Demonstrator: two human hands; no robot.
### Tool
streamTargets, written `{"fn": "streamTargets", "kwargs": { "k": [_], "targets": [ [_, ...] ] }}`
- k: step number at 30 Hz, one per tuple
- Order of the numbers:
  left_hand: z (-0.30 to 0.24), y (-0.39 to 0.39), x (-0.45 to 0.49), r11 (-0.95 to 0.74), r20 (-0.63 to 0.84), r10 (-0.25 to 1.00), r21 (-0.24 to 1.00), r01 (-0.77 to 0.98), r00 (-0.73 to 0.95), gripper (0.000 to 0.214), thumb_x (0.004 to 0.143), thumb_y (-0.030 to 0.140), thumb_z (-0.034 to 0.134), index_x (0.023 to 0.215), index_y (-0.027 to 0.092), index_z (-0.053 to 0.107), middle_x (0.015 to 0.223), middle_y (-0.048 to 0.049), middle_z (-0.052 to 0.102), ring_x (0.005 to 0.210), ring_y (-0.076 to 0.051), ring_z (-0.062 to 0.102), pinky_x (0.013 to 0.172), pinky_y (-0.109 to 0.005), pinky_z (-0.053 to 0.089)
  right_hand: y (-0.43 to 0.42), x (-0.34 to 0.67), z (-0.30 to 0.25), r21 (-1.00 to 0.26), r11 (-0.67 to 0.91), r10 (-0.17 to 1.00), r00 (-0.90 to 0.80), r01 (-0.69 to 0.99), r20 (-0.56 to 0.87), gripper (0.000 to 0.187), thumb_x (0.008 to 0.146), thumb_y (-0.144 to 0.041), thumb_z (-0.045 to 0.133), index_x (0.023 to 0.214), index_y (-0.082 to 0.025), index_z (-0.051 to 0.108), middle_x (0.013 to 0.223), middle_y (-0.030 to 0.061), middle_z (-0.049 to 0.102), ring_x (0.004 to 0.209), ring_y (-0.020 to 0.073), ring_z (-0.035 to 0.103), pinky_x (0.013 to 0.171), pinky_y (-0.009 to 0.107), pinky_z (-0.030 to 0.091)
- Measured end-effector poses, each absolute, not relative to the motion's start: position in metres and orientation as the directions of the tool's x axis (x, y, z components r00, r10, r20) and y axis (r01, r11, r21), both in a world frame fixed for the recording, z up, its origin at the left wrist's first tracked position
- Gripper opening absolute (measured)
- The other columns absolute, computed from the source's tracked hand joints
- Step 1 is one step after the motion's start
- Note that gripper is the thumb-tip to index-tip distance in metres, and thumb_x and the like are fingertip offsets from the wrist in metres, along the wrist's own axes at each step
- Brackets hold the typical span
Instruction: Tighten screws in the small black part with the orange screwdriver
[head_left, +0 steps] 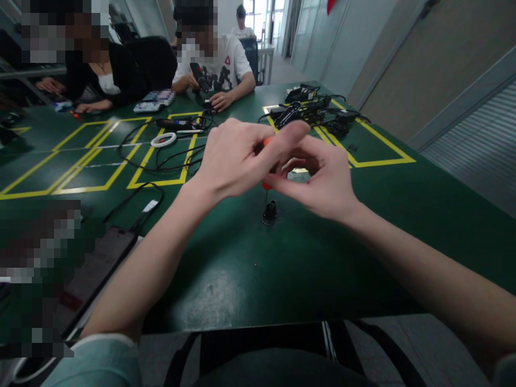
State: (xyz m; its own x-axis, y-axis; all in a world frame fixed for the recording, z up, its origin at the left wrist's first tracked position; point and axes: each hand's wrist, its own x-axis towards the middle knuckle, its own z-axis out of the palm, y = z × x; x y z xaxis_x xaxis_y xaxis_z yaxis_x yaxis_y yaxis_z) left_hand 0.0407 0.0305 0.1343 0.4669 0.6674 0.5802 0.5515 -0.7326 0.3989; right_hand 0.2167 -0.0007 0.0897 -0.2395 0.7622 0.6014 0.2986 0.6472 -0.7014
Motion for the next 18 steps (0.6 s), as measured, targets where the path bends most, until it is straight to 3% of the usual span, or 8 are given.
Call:
{"fn": "streamTargets", "kwargs": {
  "k": [4, 7, 9, 12, 14, 18],
  "targets": [
    [0.101, 0.058, 0.037, -0.571, 0.465, 0.809, 0.767, 0.293, 0.36, 0.073, 0.111, 0.065, 0.016, 0.058, 0.023, 0.042, 0.053, -0.0005, 0.045, 0.056, -0.015, 0.047, 0.057, -0.03, 0.036, -0.004, 0.22, 0.093, -0.716, 0.649, 0.756, -0.323, 0.256, 0.57, 0.029, 0.092, -0.031, 0.068, 0.12, -0.023, 0.064, 0.092, 0.0011, 0.071, 0.084, 0.0191, 0.072, 0.079, 0.036, 0.062],
    [0.061, 0.072, 0.035, -0.396, 0.275, 0.864, 0.889, 0.232, 0.421, 0.045, 0.105, 0.04, 0.039, 0.067, 0.021, 0.055, 0.061, -0.0006, 0.058, 0.059, -0.014, 0.054, 0.058, -0.026, 0.042, -0.002, 0.221, 0.094, -0.726, 0.64, 0.76, -0.35, 0.252, 0.548, 0.027, 0.09, -0.024, 0.067, 0.116, -0.022, 0.065, 0.092, 0.0016, 0.071, 0.084, 0.0189, 0.072, 0.08, 0.036, 0.062],
    [0.036, 0.068, 0.033, -0.312, 0.172, 0.853, 0.925, 0.217, 0.494, 0.014, 0.084, 0.017, 0.052, 0.076, 0.019, 0.062, 0.074, -0.0011, 0.069, 0.069, -0.015, 0.063, 0.064, -0.026, 0.05, 0.0, 0.221, 0.093, -0.723, 0.64, 0.757, -0.374, 0.261, 0.536, 0.023, 0.088, -0.024, 0.069, 0.111, -0.021, 0.067, 0.094, 0.0028, 0.071, 0.087, 0.0196, 0.071, 0.081, 0.037, 0.062],
    [0.013, 0.05, 0.028, -0.299, 0.1, 0.766, 0.93, 0.213, 0.635, 0.027, 0.065, 0.008, 0.055, 0.085, 0.018, 0.069, 0.09, -0.0028, 0.078, 0.089, -0.02, 0.072, 0.085, -0.032, 0.059, 0.004, 0.222, 0.089, -0.72, 0.643, 0.753, -0.388, 0.261, 0.532, 0.017, 0.088, -0.026, 0.071, 0.104, -0.019, 0.069, 0.094, 0.003, 0.072, 0.084, 0.0189, 0.07, 0.08, 0.037, 0.062],
    [0.008, 0.037, 0.023, -0.354, 0.108, 0.698, 0.911, 0.21, 0.708, 0.031, 0.066, 0.008, 0.058, 0.092, 0.017, 0.073, 0.098, -0.0039, 0.08, 0.102, -0.023, 0.074, 0.1, -0.038, 0.059, 0.006, 0.223, 0.088, -0.73, 0.632, 0.758, -0.402, 0.261, 0.513, 0.015, 0.088, -0.028, 0.074, 0.099, -0.018, 0.07, 0.092, 0.0029, 0.073, 0.08, 0.018, 0.069, 0.076, 0.036, 0.061],
    [0.006, 0.022, 0.014, -0.409, 0.098, 0.694, 0.869, 0.279, 0.713, 0.03, 0.079, 0.021, 0.075, 0.109, 0.017, 0.076, 0.114, -0.0072, 0.081, 0.11, -0.026, 0.075, 0.11, -0.045, 0.056, 0.008, 0.226, 0.091, -0.76, 0.586, 0.776, -0.465, 0.282, 0.426, 0.016, 0.085, -0.03, 0.078, 0.091, -0.017, 0.071, 0.08, 0.0012, 0.071, 0.068, 0.0152, 0.063, 0.064, 0.03, 0.054]
  ]
}}
